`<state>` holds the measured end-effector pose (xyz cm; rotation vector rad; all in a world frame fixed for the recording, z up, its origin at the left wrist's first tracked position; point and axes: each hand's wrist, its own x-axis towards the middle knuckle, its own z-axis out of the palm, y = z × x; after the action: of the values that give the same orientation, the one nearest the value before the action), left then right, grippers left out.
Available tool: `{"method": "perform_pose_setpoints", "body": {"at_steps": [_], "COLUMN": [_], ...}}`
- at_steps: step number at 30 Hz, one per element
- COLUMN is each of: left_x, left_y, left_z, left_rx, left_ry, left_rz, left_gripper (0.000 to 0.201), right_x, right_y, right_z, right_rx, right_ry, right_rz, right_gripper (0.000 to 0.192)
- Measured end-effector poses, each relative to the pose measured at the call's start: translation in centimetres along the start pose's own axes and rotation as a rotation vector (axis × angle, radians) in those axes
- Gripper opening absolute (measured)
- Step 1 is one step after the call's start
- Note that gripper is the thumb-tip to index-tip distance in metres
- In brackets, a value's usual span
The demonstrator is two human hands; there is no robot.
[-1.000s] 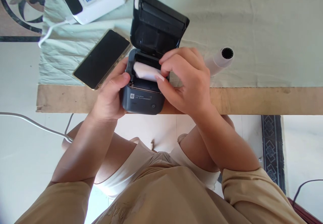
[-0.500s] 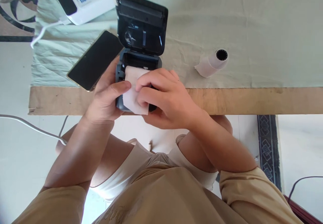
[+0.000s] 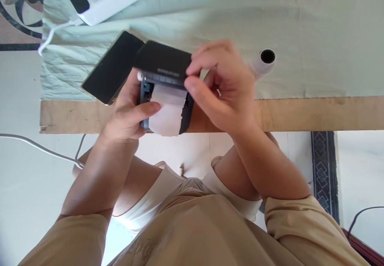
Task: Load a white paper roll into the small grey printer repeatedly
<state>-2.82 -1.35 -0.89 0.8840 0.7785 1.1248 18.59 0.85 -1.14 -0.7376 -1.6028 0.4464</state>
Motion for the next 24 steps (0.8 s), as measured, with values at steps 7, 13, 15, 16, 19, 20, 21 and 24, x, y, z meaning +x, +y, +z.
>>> {"method": "perform_pose_setpoints", "body": {"at_steps": [7,13,15,16,19,20,21,24], "left_x": [1.6,1.8,1.3,1.2,1.0,1.0,1.0,1.1], "left_y": [-1.7,-3.3,-3.0,-2.9,-2.3,-2.2,-2.1,-2.1], "left_z": [-1.8,-3.4,-3.2,-3.0,-2.6,-2.5,-2.5,-2.3], "left_rx": [0.030,0.108,0.114,0.117,0.149,0.157,0.156,0.141], "left_ry": [-0.067,-0.185,-0.208,-0.200,-0.143,-0.125,-0.115,-0.105], "left_rz": [0.100,0.237,0.220,0.204,0.133,0.112,0.099,0.083], "left_gripper": [0.089,0.059,0.054,0.055,0.061,0.060,0.059,0.056], "right_x": [-0.9,-0.6,-0.7,-0.8,-1.1,-1.2,-1.2,-1.3], "right_y": [-1.3,-1.6,-1.3,-1.1,-0.6,-0.6,-0.5,-0.6], "right_z": [-0.4,-0.2,-0.1,-0.1,-0.1,-0.1,-0.1,0.0], "right_rx": [-0.052,0.095,0.092,0.097,0.121,0.119,0.109,0.061], "right_ry": [-0.305,-0.486,-0.475,-0.480,-0.485,-0.482,-0.480,-0.477], "right_rz": [0.293,0.449,0.449,0.463,0.488,0.486,0.485,0.488], "right_gripper": [0.049,0.078,0.080,0.080,0.081,0.083,0.084,0.089]}}
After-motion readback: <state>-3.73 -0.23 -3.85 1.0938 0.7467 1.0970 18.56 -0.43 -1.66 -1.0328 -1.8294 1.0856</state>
